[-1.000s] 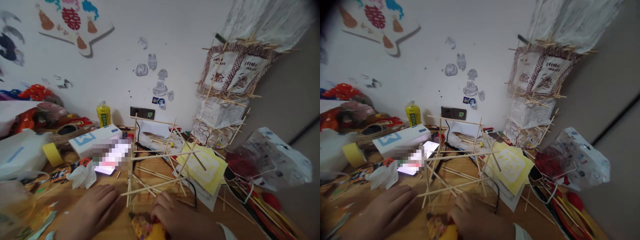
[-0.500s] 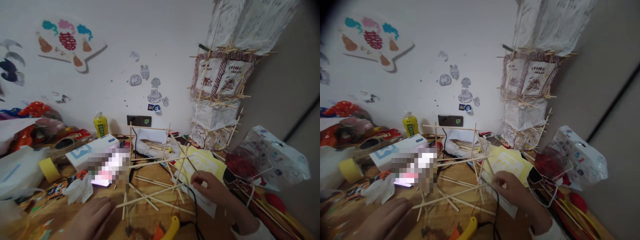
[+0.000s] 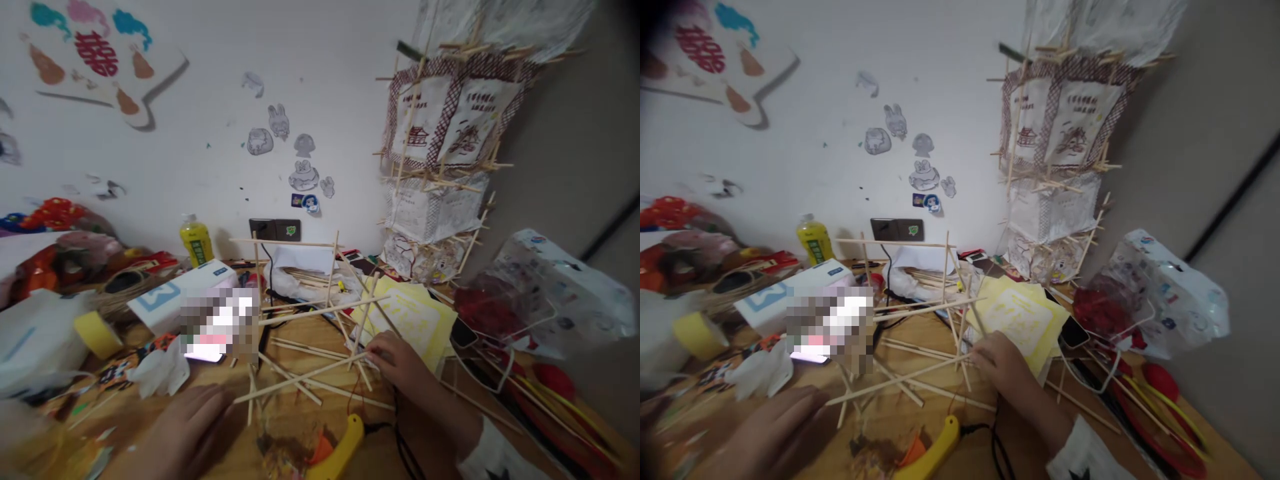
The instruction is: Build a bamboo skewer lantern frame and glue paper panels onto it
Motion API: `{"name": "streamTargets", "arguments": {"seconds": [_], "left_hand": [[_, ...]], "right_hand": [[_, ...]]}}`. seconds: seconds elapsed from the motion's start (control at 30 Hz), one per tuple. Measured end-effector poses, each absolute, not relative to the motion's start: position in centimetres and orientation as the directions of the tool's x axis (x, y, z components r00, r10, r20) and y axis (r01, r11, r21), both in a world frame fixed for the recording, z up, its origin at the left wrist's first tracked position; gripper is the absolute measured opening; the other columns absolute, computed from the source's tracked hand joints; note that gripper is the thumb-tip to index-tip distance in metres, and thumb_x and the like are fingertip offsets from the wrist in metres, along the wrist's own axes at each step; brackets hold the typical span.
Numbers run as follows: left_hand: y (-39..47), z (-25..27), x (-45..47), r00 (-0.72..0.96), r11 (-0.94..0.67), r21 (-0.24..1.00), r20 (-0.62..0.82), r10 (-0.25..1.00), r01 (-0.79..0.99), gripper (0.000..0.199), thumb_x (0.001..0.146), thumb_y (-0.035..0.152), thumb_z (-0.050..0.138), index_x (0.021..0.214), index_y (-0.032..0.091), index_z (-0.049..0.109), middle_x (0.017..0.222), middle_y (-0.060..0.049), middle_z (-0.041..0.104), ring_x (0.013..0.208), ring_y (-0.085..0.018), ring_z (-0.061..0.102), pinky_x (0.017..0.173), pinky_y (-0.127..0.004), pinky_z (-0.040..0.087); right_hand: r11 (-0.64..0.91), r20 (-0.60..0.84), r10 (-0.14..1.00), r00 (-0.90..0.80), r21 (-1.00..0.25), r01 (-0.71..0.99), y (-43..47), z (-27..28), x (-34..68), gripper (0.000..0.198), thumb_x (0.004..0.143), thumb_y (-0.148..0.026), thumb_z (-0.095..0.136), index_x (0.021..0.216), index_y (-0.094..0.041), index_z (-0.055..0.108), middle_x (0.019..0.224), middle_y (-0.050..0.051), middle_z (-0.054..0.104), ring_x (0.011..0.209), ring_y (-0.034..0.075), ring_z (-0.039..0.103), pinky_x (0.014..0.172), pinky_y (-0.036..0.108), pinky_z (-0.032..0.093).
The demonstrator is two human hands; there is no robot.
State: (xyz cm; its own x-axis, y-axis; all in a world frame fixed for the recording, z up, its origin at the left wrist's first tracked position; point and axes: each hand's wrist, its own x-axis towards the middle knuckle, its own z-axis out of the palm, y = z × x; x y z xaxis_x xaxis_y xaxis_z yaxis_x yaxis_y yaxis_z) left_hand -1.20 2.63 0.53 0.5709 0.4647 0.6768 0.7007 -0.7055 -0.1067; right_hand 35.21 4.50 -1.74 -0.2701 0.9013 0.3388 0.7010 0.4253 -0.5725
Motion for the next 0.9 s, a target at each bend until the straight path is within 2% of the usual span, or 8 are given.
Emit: {"name": "streamTargets", "arguments": {"seconds": [0.2, 0.5, 0.7, 0.77, 0.9], "left_hand": [[2.0, 0.5, -0.6, 0.55, -0.7, 0.002, 0.618, 0.562, 0.714, 0.021, 0.091, 0.021, 0.037, 0.075, 0.023, 0.052, 0.064, 0.001, 0.064, 0.057, -0.011, 0.061, 0.056, -0.018, 0.048], [2.1, 0.6, -0.5, 0.55, -0.705, 0.035, 0.598, 0.583, 0.708, 0.024, 0.091, 0.02, 0.035, 0.072, 0.021, 0.049, 0.064, 0.0, 0.061, 0.056, -0.012, 0.057, 0.053, -0.02, 0.045], [2.3, 0.2, -0.7, 0.555, -0.7, 0.051, 0.569, 0.606, 0.712, 0.029, 0.093, 0.027, 0.036, 0.068, 0.022, 0.05, 0.061, 0.002, 0.059, 0.054, -0.011, 0.056, 0.053, -0.019, 0.045], [2.3, -0.1, -1.0, 0.548, -0.698, 0.072, 0.564, 0.618, 0.712, 0.028, 0.093, 0.03, 0.036, 0.072, 0.023, 0.052, 0.063, 0.002, 0.061, 0.056, -0.011, 0.058, 0.055, -0.018, 0.046], [2.5, -0.5, -1.5, 0.535, -0.709, 0.068, 0.607, 0.588, 0.702, 0.024, 0.093, 0.033, 0.036, 0.087, 0.023, 0.057, 0.081, -0.001, 0.068, 0.072, -0.013, 0.063, 0.067, -0.019, 0.049]], "right_hand": [[0.361, 0.292, 0.93, -0.223, -0.618, 0.699, 4.6, -2.6, 35.8, 0.021, 0.087, -0.033, 0.05, 0.081, -0.02, 0.066, 0.081, 0.006, 0.062, 0.082, 0.021, 0.056, 0.075, 0.035, 0.042], [0.317, 0.272, 0.945, -0.179, -0.64, 0.699, 4.2, -2.1, 35.5, 0.021, 0.085, -0.033, 0.05, 0.078, -0.02, 0.065, 0.079, 0.005, 0.063, 0.078, 0.021, 0.057, 0.072, 0.034, 0.043], [0.34, 0.296, 0.936, -0.189, -0.634, 0.694, 4.3, -2.4, 35.4, 0.022, 0.085, -0.033, 0.05, 0.078, -0.021, 0.066, 0.078, 0.005, 0.063, 0.079, 0.021, 0.056, 0.073, 0.033, 0.042], [0.336, 0.294, 0.937, -0.186, -0.623, 0.707, 4.3, -2.3, 35.2, 0.022, 0.085, -0.032, 0.049, 0.076, -0.02, 0.065, 0.078, 0.005, 0.063, 0.079, 0.021, 0.056, 0.073, 0.033, 0.041], [0.293, 0.281, 0.95, -0.133, -0.663, 0.689, 4.1, -1.9, 34.6, 0.023, 0.085, -0.034, 0.048, 0.074, -0.02, 0.062, 0.076, 0.004, 0.063, 0.076, 0.02, 0.056, 0.071, 0.031, 0.041]]}}
